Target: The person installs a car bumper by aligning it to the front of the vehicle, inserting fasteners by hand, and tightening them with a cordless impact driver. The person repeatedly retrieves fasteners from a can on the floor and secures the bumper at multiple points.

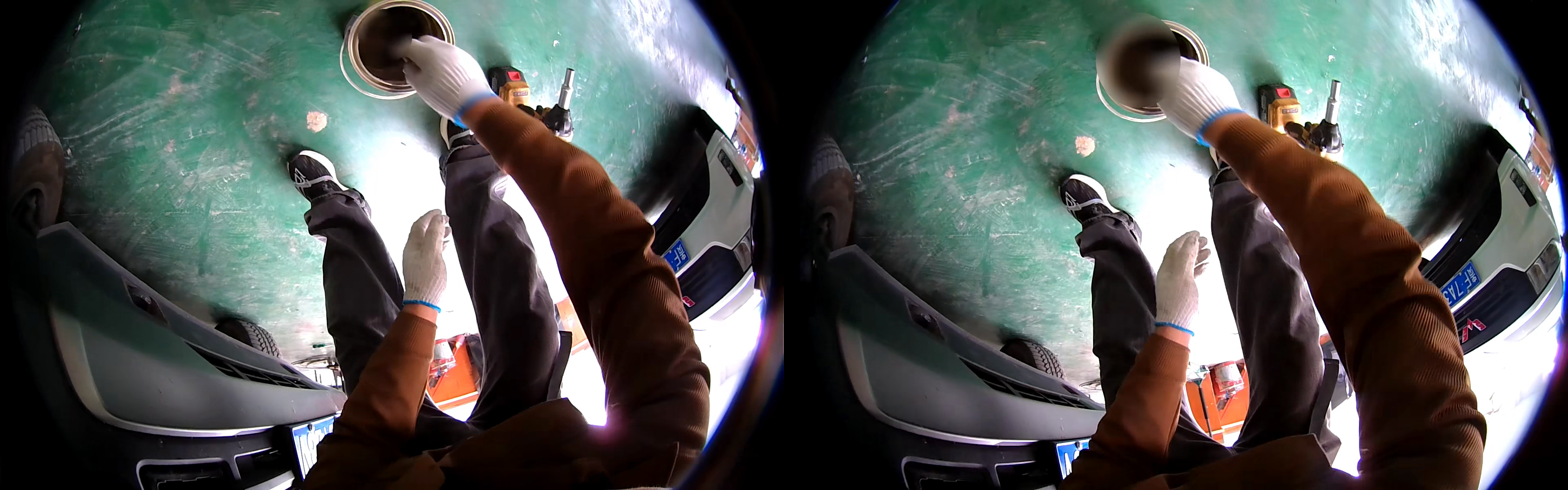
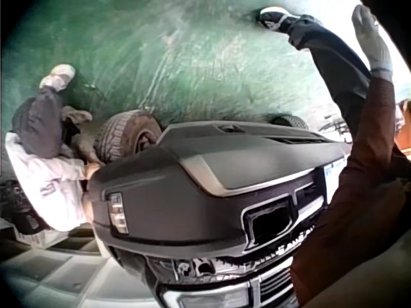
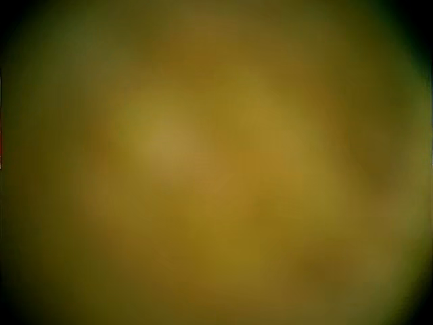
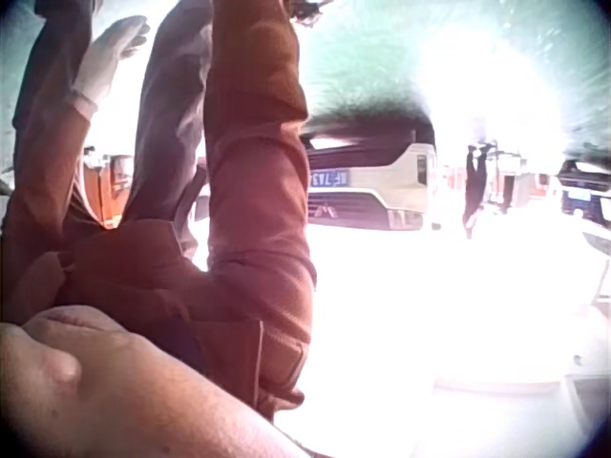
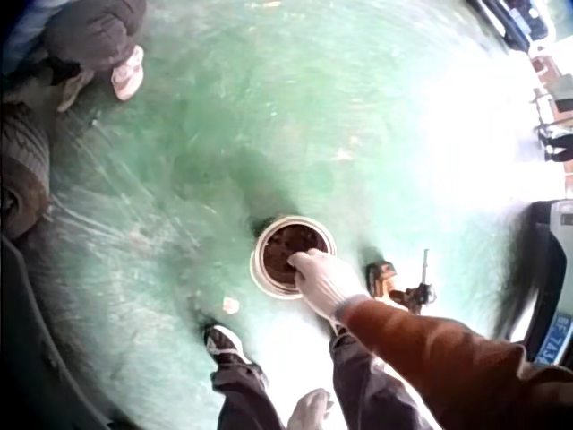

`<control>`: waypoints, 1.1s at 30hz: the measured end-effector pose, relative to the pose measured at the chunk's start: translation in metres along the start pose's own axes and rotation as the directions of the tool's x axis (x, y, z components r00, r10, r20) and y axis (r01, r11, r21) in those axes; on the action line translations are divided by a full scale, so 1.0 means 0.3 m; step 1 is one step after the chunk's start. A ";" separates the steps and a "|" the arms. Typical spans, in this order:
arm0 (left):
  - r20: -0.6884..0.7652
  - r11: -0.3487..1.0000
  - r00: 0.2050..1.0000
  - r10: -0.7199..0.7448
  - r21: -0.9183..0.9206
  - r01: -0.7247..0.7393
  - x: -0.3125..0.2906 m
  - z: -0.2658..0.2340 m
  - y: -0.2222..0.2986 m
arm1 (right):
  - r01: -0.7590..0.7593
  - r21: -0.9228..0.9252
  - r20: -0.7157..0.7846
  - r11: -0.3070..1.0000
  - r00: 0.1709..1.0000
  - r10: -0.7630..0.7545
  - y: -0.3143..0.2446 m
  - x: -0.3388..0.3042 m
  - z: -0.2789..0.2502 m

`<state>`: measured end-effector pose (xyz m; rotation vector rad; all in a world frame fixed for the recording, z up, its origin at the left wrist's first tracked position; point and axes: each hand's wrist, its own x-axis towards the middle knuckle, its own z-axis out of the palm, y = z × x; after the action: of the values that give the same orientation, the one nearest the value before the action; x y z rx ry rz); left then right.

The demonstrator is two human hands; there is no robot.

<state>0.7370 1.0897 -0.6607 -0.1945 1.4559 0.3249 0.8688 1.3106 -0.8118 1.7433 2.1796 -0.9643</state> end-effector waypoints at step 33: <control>0.158 0.805 0.924 0.349 -0.554 -0.210 0.078 0.001 0.261 | -0.325 0.787 0.275 0.524 0.946 0.173 -0.172 -0.420 -0.203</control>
<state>0.7132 1.1657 -0.6787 -0.3676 1.1086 0.9703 0.8725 1.2401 -0.6803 2.1067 1.3144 -2.1931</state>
